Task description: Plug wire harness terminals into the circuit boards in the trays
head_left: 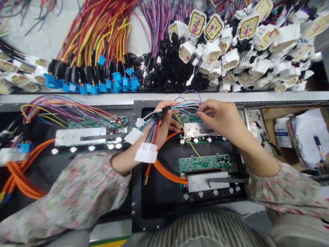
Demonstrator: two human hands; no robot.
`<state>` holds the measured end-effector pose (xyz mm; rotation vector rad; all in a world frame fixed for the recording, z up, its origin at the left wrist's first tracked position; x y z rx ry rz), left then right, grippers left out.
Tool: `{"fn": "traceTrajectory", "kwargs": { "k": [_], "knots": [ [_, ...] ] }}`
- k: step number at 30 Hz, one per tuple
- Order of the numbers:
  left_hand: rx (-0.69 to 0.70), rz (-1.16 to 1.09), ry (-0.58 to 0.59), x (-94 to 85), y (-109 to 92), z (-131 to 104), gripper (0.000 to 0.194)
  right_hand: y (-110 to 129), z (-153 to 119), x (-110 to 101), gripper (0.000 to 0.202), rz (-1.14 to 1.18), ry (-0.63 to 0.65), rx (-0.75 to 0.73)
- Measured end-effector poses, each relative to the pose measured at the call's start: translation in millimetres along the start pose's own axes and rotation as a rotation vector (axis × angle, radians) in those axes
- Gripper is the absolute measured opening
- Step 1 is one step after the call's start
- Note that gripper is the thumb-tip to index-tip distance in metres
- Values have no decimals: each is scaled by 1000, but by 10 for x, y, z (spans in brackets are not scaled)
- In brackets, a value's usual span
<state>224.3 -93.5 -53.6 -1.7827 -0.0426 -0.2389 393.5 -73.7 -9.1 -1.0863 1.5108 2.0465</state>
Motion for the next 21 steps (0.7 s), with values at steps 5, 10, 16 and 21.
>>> {"fn": "traceTrajectory", "kwargs": {
  "k": [5,10,16,21],
  "knots": [
    [6,-21,9,6,-20,-9,15,-59,20,58,9,39,1,-8],
    [-11,-36,-3,9,-28,-8,12,-63,26,56,8,33,-6,-28],
    [-46,-43,-30,6,-50,-12,11,-20,29,99,10,-67,27,-38],
    [-83,-25,-56,7,-53,-15,13,-6,32,80,9,-143,25,-49]
  ]
}}
Point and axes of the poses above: each hand's wrist, its own z-axis towards the middle knuckle, its own x-axis out of the palm, y = z × x, the point moved 6 cm from there along z, towards the middle knuckle, and after that the axes turned 4 degrees about -x, right-handed, at the moved point
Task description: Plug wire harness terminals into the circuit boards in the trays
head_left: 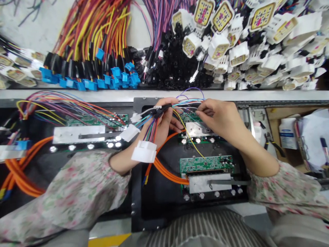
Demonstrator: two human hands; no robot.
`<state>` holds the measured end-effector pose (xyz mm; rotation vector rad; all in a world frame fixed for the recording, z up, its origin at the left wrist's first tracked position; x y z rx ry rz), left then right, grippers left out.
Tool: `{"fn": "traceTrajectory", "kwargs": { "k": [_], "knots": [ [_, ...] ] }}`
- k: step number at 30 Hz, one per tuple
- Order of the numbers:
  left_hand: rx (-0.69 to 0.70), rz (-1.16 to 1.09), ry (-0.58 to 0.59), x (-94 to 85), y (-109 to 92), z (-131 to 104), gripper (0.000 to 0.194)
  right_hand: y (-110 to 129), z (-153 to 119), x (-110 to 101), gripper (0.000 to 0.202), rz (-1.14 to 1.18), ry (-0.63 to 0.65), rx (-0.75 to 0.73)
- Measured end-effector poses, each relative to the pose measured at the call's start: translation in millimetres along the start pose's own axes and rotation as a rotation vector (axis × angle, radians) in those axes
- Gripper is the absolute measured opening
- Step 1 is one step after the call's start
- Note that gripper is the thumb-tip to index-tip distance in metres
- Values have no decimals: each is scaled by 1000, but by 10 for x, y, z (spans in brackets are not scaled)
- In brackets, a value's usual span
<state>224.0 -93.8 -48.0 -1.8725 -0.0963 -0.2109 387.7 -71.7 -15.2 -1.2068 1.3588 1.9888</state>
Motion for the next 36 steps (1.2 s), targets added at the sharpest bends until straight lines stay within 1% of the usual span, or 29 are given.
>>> {"fn": "traceTrajectory", "kwargs": {
  "k": [2,4,7,9,11,15,17,18,19,21,23,25,26,28,31,33,36],
  "knots": [
    [5,2,0,-2,3,1,13,22,-2,-40,12,-45,34,36],
    [12,-5,2,-6,12,6,12,95,-2,-83,16,-73,64,45],
    [16,-33,-7,-17,25,16,10,267,11,-55,10,-132,150,-43],
    [10,-50,-15,-16,29,18,10,320,27,-15,8,-201,176,-85],
    [-4,-59,-19,-8,34,15,10,293,43,-19,12,-205,146,-67],
    [-11,-71,-20,3,38,-7,8,207,11,-156,9,-33,45,3],
    [0,-71,-5,6,39,-17,9,232,-20,-229,10,5,-2,0],
    [8,-68,6,7,37,-19,10,266,-28,-235,12,0,-3,-22],
    [16,-63,15,9,36,-18,10,306,-29,-212,14,-26,16,-53],
    [27,-52,28,12,33,-12,10,360,-7,-99,16,-132,93,-102],
    [23,-41,23,11,40,-3,10,335,37,20,18,-271,147,-88],
    [6,-42,4,0,60,3,9,269,80,90,19,-336,158,-50],
    [2,-44,-2,-7,70,2,9,241,95,103,19,-325,147,-43],
    [23,-37,8,-22,77,-4,10,197,104,92,17,-217,98,-47],
    [84,6,62,-47,65,-9,16,114,83,50,12,85,-2,-2],
    [99,43,87,-74,58,7,22,57,69,67,8,240,-35,39],
    [63,94,55,-134,50,54,22,14,71,131,5,290,-37,45]
  ]
}}
Point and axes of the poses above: each hand's wrist, its own z-axis towards the middle knuckle, its own x-axis out of the palm, y = z × x, the point moved 6 cm from there along z, towards the middle knuckle, and after that the axes turned 4 degrees about -x, right-handed, at the moved point
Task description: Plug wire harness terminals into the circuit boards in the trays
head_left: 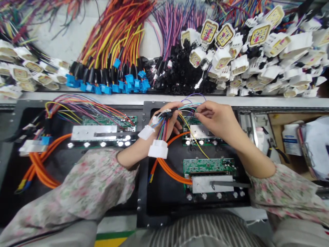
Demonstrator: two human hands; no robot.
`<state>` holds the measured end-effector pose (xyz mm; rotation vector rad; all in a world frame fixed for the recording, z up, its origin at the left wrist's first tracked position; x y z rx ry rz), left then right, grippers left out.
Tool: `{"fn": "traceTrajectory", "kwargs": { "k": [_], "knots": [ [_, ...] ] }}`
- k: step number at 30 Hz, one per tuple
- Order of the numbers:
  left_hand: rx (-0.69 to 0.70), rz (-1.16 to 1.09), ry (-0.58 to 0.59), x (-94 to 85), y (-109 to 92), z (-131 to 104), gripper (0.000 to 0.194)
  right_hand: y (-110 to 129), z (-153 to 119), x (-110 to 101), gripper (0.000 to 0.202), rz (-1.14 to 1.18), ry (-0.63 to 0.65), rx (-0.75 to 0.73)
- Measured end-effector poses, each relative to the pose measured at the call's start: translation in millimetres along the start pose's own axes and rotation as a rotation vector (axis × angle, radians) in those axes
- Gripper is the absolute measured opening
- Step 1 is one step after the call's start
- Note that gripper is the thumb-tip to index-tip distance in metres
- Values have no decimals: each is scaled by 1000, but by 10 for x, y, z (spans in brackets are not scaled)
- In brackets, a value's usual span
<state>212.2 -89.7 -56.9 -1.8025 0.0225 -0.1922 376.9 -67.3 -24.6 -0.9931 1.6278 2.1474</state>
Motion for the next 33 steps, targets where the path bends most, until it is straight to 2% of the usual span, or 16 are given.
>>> {"fn": "traceTrajectory", "kwargs": {
  "k": [7,14,20,28,33],
  "knots": [
    [-31,-38,6,-4,-78,-15,33,-10,2,62,4,25,38,-33],
    [-84,-45,-8,27,-98,-48,20,41,2,58,7,-88,34,-101],
    [-108,-36,0,30,-93,-47,20,40,20,84,9,-91,52,-99],
    [-53,-37,61,24,-92,-57,24,77,28,68,10,-141,72,-116],
    [-36,-17,22,20,-106,-60,29,101,51,94,10,-209,150,-119]
  ]
}}
Point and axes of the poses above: each hand's wrist, its own z-axis towards the middle knuckle, its own x-axis out of the palm, y = z × x, the point moved 6 cm from there along z, towards the middle knuckle, and after that the axes turned 4 degrees about -x, right-handed, at the moved point
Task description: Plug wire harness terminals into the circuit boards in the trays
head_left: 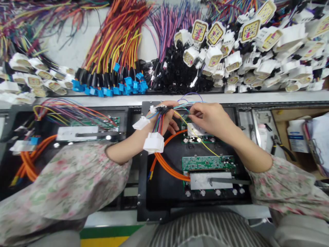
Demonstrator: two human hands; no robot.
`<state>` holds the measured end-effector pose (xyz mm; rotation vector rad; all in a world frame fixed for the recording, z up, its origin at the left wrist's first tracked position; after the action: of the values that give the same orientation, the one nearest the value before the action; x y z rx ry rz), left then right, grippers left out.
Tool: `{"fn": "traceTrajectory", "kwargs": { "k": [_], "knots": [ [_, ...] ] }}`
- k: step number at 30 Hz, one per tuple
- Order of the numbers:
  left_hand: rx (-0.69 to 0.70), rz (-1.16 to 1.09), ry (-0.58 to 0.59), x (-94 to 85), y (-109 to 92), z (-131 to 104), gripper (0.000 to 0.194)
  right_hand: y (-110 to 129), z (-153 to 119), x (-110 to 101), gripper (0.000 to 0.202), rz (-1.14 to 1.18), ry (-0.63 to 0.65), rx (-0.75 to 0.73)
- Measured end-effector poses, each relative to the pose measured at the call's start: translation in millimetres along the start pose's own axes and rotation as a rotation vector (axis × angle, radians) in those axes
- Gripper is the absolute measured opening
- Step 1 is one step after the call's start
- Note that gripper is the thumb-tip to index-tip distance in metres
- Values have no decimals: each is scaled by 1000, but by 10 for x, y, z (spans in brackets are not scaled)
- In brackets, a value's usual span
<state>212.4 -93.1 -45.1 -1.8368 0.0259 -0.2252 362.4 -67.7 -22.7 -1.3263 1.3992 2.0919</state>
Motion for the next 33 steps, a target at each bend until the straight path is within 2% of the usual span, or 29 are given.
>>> {"fn": "traceTrajectory", "kwargs": {
  "k": [4,9,13,16,18,20,22,24,26,28,30,33],
  "knots": [
    [-28,3,-42,-43,33,70,25,52,14,12,12,-71,-3,-59],
    [-108,10,10,-87,71,93,19,95,26,28,20,-163,35,-95],
    [-116,-32,-16,-92,59,54,17,20,35,13,18,-74,88,-46],
    [-133,-26,8,-82,106,82,20,1,-6,-60,12,9,42,31],
    [-135,38,35,-84,132,113,22,70,-72,-117,8,72,5,63],
    [-116,145,45,-98,106,122,26,190,-152,-141,24,88,59,44],
    [-59,290,52,-107,1,95,30,269,-237,-169,33,17,170,0],
    [63,606,78,-80,-171,35,35,210,-311,-275,22,-108,217,7],
    [213,1089,103,-18,-326,-34,46,32,-369,-465,10,-238,144,80],
    [319,1514,120,27,-403,-68,57,-159,-428,-635,15,-294,35,157],
    [391,1724,169,39,-423,-50,62,-296,-483,-703,15,-239,-52,202],
    [515,1772,284,10,-432,50,61,-401,-527,-642,11,-104,-131,230]
  ]
}}
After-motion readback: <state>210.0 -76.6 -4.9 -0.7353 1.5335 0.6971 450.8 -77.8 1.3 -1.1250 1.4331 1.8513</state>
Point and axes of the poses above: each hand's wrist, its own z-axis towards the middle knuckle, its own x-axis out of the palm, y = z × x, the point moved 6 cm from there along z, towards the middle knuckle, and after that the axes turned 4 degrees about -x, right-handed, at the moved point
